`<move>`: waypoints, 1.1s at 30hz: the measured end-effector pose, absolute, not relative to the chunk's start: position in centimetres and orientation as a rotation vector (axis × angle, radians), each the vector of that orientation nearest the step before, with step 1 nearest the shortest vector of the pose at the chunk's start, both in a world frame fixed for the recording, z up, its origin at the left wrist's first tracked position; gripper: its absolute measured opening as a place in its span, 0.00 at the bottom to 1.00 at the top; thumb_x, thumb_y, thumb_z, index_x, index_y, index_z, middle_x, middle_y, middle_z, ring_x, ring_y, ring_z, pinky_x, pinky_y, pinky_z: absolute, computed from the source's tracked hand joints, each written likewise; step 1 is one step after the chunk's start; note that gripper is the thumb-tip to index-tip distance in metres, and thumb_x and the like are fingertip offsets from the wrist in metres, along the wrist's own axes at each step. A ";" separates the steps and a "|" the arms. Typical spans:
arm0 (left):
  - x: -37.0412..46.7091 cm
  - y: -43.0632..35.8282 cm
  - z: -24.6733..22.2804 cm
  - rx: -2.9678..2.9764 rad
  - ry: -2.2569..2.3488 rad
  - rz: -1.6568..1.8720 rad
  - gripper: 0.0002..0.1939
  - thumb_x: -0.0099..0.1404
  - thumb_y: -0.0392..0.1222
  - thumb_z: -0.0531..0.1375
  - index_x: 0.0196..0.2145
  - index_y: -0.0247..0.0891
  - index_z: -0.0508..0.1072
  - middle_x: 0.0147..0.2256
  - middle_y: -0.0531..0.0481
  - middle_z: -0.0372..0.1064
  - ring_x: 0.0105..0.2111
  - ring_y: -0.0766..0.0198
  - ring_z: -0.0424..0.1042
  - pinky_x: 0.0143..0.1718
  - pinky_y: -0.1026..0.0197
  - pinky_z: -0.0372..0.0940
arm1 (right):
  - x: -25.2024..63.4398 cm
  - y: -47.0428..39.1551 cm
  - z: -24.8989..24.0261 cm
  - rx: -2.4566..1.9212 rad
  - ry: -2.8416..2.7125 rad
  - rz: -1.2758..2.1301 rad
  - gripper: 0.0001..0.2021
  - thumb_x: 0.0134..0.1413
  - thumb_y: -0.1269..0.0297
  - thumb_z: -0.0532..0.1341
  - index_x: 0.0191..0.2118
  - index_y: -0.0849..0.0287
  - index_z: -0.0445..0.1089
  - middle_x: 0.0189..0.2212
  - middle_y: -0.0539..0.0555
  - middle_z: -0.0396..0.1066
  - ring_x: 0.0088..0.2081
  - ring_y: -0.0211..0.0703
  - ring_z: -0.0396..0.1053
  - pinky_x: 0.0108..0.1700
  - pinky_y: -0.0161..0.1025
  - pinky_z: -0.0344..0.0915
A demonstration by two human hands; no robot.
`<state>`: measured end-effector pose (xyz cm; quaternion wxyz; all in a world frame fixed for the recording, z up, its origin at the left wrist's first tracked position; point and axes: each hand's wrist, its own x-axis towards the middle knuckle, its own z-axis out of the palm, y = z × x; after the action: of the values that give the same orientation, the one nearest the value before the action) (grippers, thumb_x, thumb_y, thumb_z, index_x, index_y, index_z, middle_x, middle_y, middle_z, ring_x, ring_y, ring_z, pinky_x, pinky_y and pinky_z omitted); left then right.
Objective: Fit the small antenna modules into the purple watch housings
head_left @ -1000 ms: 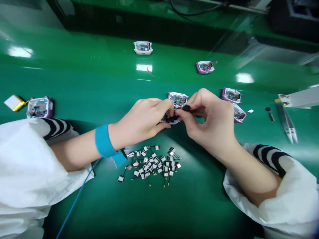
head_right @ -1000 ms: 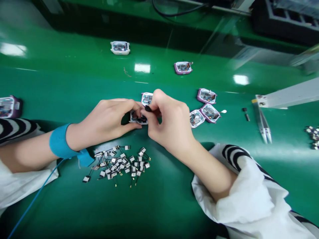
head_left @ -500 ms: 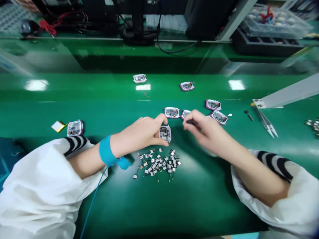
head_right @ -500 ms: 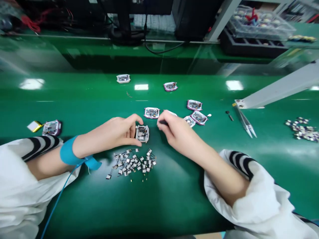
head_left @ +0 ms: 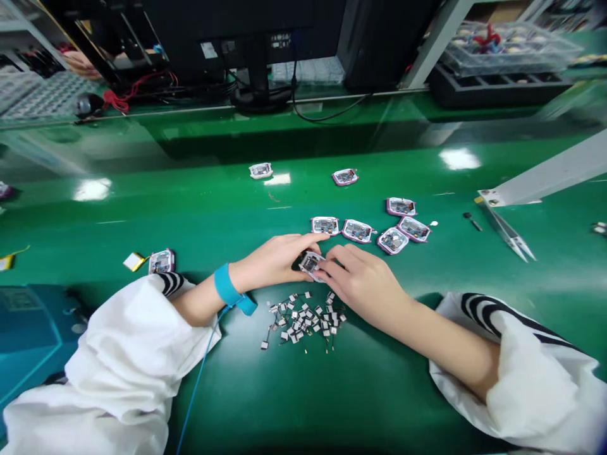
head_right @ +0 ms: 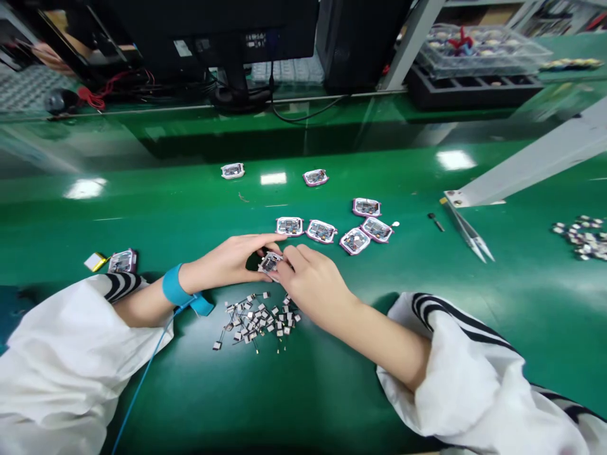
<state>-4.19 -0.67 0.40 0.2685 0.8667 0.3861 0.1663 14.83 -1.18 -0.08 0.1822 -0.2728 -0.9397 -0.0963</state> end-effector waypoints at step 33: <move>-2.1 -2.5 0.0 2.123 1.135 0.825 0.32 0.49 0.38 0.65 0.49 0.40 0.56 0.37 0.54 0.69 0.35 0.69 0.70 0.38 0.67 0.68 | 15.4 -0.2 0.6 -0.658 -2.467 -0.407 0.05 0.51 0.73 0.56 0.27 0.62 0.66 0.25 0.52 0.69 0.27 0.35 0.64 0.27 0.33 0.62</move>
<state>-2.12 -2.54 0.00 0.2940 0.7974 0.4263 0.3097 15.42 -0.21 0.60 0.2746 -0.2446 -0.9175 -0.1512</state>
